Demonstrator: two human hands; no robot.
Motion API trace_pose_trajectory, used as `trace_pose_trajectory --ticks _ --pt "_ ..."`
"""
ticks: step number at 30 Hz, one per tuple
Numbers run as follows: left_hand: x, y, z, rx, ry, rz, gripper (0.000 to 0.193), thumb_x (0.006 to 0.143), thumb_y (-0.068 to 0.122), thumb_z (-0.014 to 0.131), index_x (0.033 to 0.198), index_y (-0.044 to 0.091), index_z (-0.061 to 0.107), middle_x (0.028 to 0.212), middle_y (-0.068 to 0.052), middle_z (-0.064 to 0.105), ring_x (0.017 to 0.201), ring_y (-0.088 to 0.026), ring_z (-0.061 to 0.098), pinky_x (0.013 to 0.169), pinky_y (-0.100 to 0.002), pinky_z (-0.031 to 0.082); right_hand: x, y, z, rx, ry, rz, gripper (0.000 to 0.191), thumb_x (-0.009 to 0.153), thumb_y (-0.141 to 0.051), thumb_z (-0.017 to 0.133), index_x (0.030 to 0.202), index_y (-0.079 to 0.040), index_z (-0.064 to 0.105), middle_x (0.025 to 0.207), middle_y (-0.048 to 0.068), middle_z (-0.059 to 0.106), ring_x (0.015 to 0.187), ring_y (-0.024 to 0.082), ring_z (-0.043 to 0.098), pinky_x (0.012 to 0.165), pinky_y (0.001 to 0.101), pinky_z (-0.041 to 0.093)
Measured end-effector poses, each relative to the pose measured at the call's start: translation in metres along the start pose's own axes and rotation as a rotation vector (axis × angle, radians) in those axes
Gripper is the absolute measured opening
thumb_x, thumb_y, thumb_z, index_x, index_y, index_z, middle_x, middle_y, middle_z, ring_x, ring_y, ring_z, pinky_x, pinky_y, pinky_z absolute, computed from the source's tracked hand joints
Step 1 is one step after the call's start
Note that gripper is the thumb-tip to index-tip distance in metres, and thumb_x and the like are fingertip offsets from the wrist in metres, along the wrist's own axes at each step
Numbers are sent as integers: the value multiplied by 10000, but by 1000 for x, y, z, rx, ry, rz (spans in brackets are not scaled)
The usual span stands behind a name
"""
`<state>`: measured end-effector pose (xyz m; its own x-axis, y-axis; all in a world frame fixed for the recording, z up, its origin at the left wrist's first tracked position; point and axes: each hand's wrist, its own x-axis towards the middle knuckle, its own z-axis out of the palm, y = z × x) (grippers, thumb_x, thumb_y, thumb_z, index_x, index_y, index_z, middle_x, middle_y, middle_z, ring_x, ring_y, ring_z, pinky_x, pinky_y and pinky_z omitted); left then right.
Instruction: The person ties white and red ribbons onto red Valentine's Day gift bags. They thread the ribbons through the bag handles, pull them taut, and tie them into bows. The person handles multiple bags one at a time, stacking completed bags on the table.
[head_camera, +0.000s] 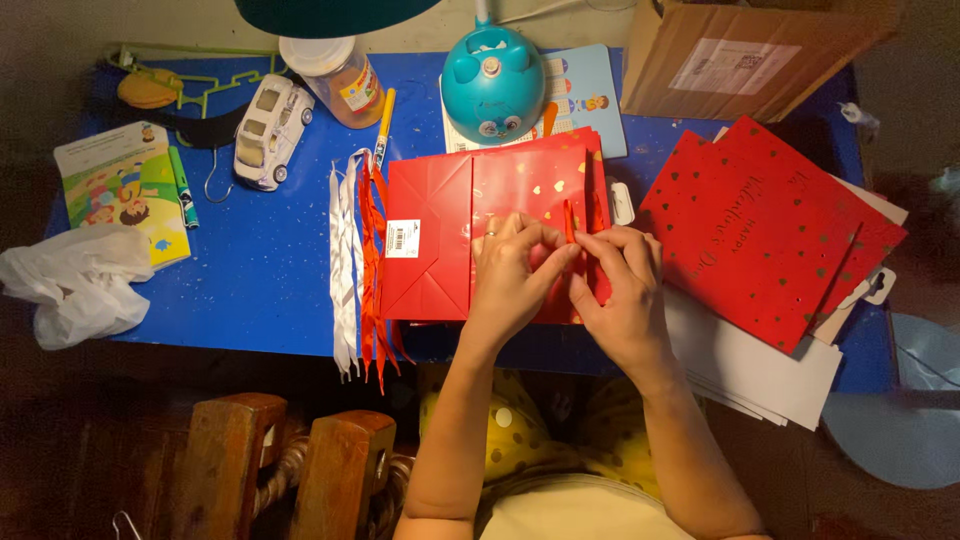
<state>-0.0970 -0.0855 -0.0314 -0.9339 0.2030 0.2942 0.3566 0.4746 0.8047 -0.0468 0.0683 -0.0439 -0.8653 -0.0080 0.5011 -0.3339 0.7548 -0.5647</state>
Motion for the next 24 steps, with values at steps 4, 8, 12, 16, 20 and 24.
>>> trace_pose_trajectory --ticks 4,8,12,16,20,24 --pt "1 -2 -7 -497 -171 -38 215 960 267 736 953 52 727 992 -50 656 1008 -209 598 899 -381 477 5 -2 1 -26 -20 34 411 800 -130 809 1173 -35 666 1188 121 584 1155 345 509 1028 448 437" --pt "-4 -5 -26 -1520 -357 -255 189 1051 180 673 1117 3 671 1128 -124 709 1103 -222 671 1073 -399 503 5 -5 1 -33 -24 45 380 824 -153 827 1174 -83 698 1144 107 566 1123 325 500 999 448 435" --pt "-1 -5 -41 -1472 -147 -217 321 1018 172 659 1271 -15 596 1156 -142 698 1044 -254 692 1012 -429 516 4 -6 3 -58 -20 43 382 821 -138 812 1192 -118 723 1158 93 568 1138 311 500 1029 443 433" --pt "1 2 -37 -420 304 -83 608 951 189 739 1441 -27 453 1241 -148 615 1143 -250 604 1012 -407 476 4 -1 2 33 -42 72 440 811 -134 799 1237 -93 694 1201 118 567 1181 325 498 1053 439 423" --pt "-8 6 -27 123 342 184 637 919 232 812 1429 32 486 1349 -132 570 1288 -268 526 1136 -451 378 1 4 2 123 -19 111 463 868 -88 744 1319 -64 639 1280 131 591 1235 325 525 1089 427 433" --pt "-11 1 -14 243 76 364 459 838 210 831 1263 170 662 1236 -30 633 1230 -257 550 1140 -485 344 -2 9 3 135 -6 127 447 883 -51 703 1324 -51 627 1302 156 621 1252 335 549 1095 429 442"
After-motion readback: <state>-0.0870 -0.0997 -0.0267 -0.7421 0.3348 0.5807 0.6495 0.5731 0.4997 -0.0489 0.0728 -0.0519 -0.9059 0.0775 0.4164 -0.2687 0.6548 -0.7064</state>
